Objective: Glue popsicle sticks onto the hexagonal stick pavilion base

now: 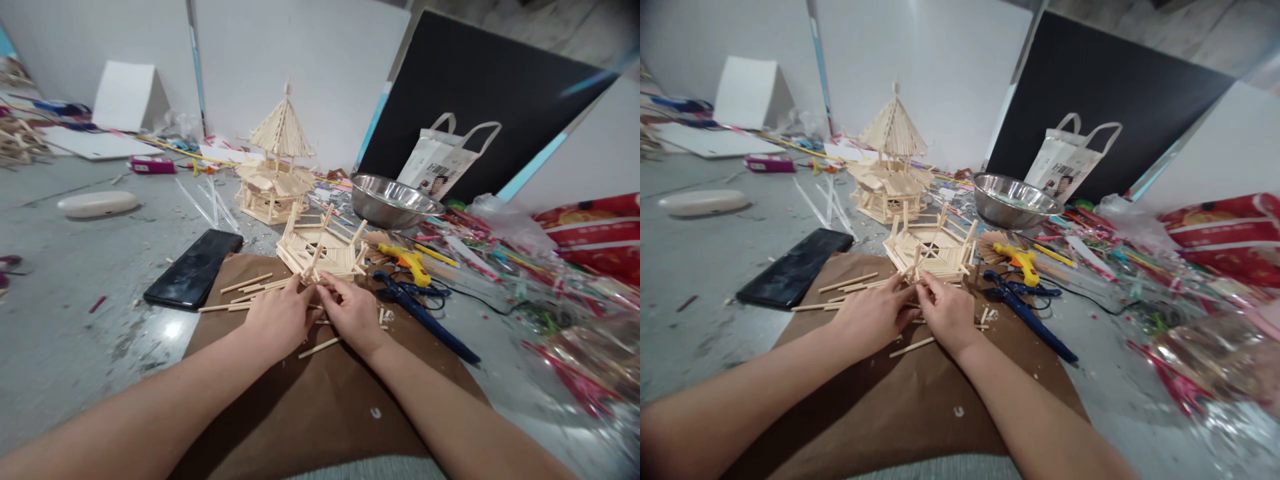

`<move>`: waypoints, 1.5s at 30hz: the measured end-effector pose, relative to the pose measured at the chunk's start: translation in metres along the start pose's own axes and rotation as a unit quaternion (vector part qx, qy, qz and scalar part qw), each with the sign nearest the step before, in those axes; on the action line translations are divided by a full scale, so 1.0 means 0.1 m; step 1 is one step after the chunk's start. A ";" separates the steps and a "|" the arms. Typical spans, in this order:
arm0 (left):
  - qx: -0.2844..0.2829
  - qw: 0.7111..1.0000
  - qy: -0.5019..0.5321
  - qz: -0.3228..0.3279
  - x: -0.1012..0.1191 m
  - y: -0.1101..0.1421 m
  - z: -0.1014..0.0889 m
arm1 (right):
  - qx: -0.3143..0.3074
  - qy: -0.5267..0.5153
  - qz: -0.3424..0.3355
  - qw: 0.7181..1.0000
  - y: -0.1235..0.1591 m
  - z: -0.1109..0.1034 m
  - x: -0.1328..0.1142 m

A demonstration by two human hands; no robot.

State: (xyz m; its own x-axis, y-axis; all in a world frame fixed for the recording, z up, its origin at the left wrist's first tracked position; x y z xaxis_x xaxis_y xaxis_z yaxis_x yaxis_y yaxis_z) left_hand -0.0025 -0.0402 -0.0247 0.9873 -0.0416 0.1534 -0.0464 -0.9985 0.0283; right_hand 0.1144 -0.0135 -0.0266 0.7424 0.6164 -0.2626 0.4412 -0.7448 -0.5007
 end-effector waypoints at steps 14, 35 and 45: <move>0.021 1.000 -0.013 0.019 0.00 0.02 0.00 | 0.180 -0.063 0.090 0.978 -0.06 -0.47 0.56; 0.045 0.997 -0.062 -0.022 -0.08 -0.04 -0.03 | 0.069 -0.049 0.052 0.995 -0.05 -0.32 0.44; 0.069 0.995 -0.077 -0.003 -0.02 0.02 -0.08 | -0.223 0.016 0.020 0.974 -0.05 -0.45 0.54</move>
Point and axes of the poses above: each hand's wrist, its own y-axis away from the middle knuckle, its own z-axis out of the palm, x = y × z, the point moved 4 cm from there along -y, towards the middle knuckle, and after that the axes turned 11 degrees about -z, right-handed, at the moved point
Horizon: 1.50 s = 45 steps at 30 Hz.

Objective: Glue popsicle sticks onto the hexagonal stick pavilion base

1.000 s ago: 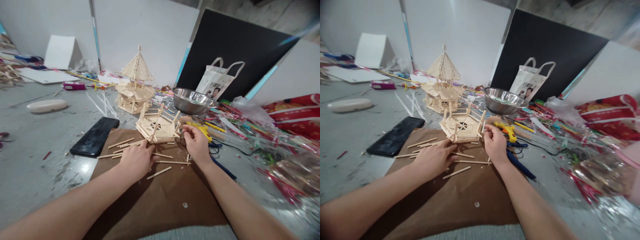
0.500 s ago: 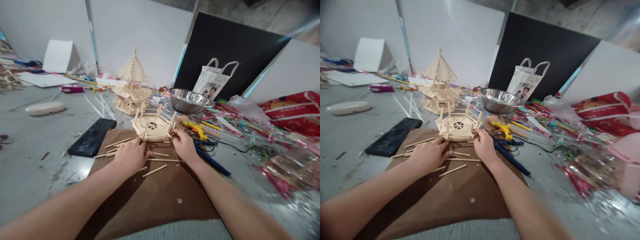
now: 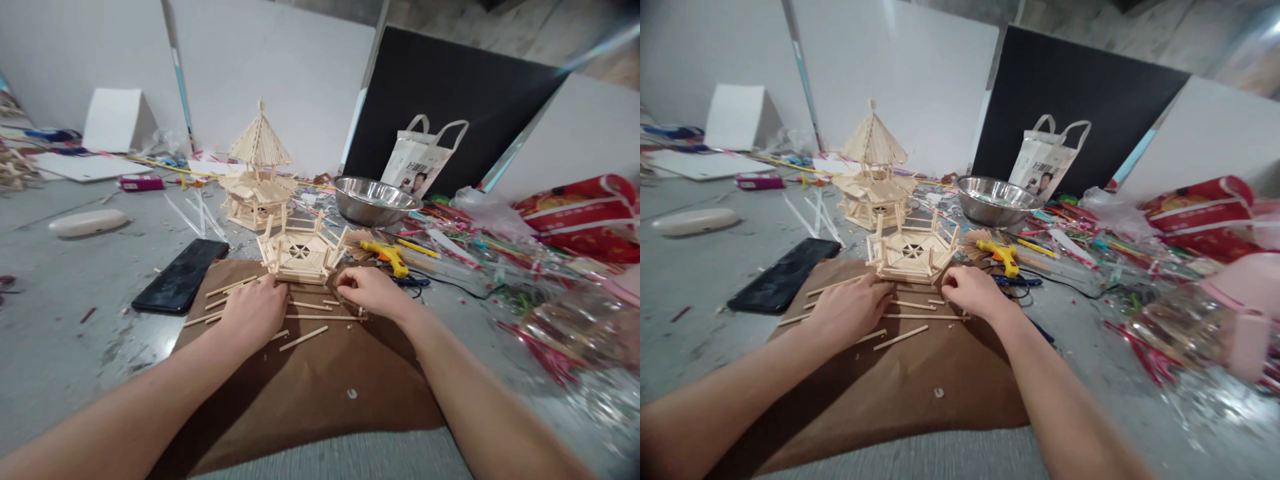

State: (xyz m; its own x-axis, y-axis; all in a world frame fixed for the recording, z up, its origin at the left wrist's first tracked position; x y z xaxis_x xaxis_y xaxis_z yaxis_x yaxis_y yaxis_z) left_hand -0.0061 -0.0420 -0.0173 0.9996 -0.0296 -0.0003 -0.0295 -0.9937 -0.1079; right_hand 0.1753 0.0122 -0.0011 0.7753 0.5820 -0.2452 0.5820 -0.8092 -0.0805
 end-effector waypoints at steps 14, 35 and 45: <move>0.011 0.990 0.064 0.129 0.17 0.05 -0.02 | -0.066 0.043 -0.049 0.996 -0.03 0.19 -0.06; -0.028 0.988 0.114 0.096 0.55 0.04 -0.14 | -0.004 -0.242 -0.100 0.965 0.22 0.05 -0.34; -0.040 0.976 0.194 0.096 0.48 0.08 -0.02 | 0.277 0.010 0.138 0.951 0.38 -0.28 0.31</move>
Point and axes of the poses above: each hand's wrist, its own y-axis away from the middle knuckle, its own z-axis out of the palm, x = y × z, the point moved 4 cm from there along -y, towards the middle knuckle, and after that the axes turned 11 degrees about -z, right-handed, at the moved point
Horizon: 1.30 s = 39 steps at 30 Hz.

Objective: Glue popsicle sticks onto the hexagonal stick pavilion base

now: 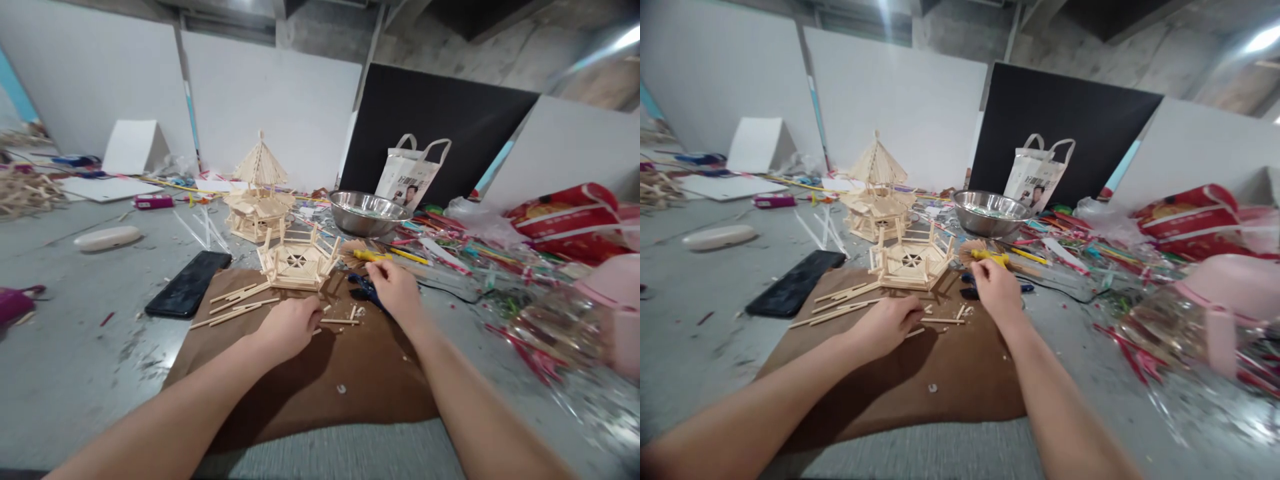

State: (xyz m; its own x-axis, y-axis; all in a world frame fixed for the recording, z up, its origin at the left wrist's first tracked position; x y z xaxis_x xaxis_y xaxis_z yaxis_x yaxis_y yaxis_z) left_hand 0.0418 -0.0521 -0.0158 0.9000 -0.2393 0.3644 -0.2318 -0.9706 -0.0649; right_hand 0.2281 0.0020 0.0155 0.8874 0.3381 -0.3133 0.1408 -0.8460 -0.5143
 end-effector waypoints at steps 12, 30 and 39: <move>-0.018 0.999 0.027 0.028 0.01 0.00 0.05 | -0.042 0.116 0.154 0.980 -0.17 0.29 0.75; 0.076 0.992 0.071 -0.068 -0.14 -0.07 -0.10 | 0.075 -0.363 0.124 0.920 -0.11 -0.07 0.37; 0.092 0.985 0.118 -0.085 -0.22 -0.12 -0.08 | -0.041 -0.558 0.090 0.824 0.00 0.00 -0.12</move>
Point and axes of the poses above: each hand's wrist, its own y-axis away from the middle knuckle, its own z-axis out of the palm, x = y × z, the point moved 4 cm from there along -y, towards the middle knuckle, and after that the axes turned 11 degrees about -z, right-handed, at the moved point
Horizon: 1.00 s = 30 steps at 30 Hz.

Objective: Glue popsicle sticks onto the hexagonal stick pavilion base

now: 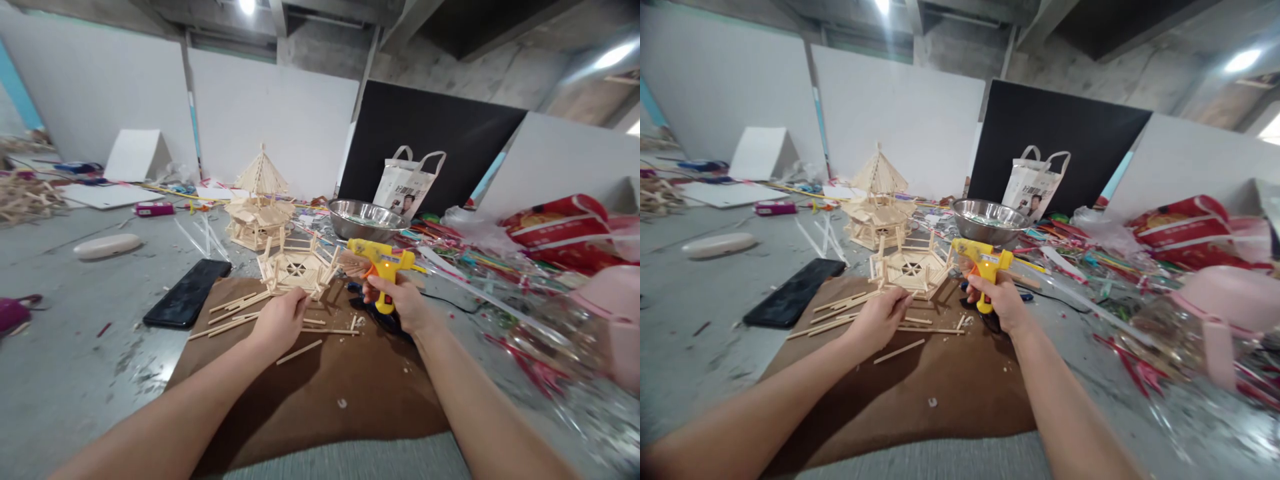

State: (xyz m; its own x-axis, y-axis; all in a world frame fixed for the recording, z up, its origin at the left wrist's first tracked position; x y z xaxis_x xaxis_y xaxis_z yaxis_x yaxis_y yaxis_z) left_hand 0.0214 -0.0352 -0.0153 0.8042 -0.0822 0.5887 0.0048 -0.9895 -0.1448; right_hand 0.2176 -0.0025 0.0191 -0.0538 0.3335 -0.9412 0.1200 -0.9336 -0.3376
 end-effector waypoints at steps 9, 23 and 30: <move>0.036 0.996 0.072 -0.037 -0.05 -0.05 -0.07 | -0.105 0.019 0.041 0.993 0.10 0.20 0.00; 0.059 0.994 0.047 -0.079 -0.14 -0.10 -0.10 | -0.122 0.052 0.074 0.988 0.15 0.25 0.10; 0.052 0.996 0.031 -0.073 -0.13 -0.10 -0.11 | -0.116 0.092 0.083 0.986 0.15 0.26 0.10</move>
State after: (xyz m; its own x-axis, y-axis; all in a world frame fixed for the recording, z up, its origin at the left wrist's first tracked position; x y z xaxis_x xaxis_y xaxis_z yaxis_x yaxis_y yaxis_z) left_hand 0.0045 -0.0253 -0.0128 0.7521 0.0505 0.6571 0.1828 -0.9739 -0.1343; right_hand 0.1928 -0.0169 0.0047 0.1630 0.2173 -0.9624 0.3368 -0.9291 -0.1527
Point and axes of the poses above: each hand's wrist, its own y-axis away from the middle knuckle, its own z-axis out of the palm, x = y × z, the point moved 4 cm from there along -y, towards the middle knuckle, and after that the axes turned 11 degrees about -z, right-handed, at the moved point
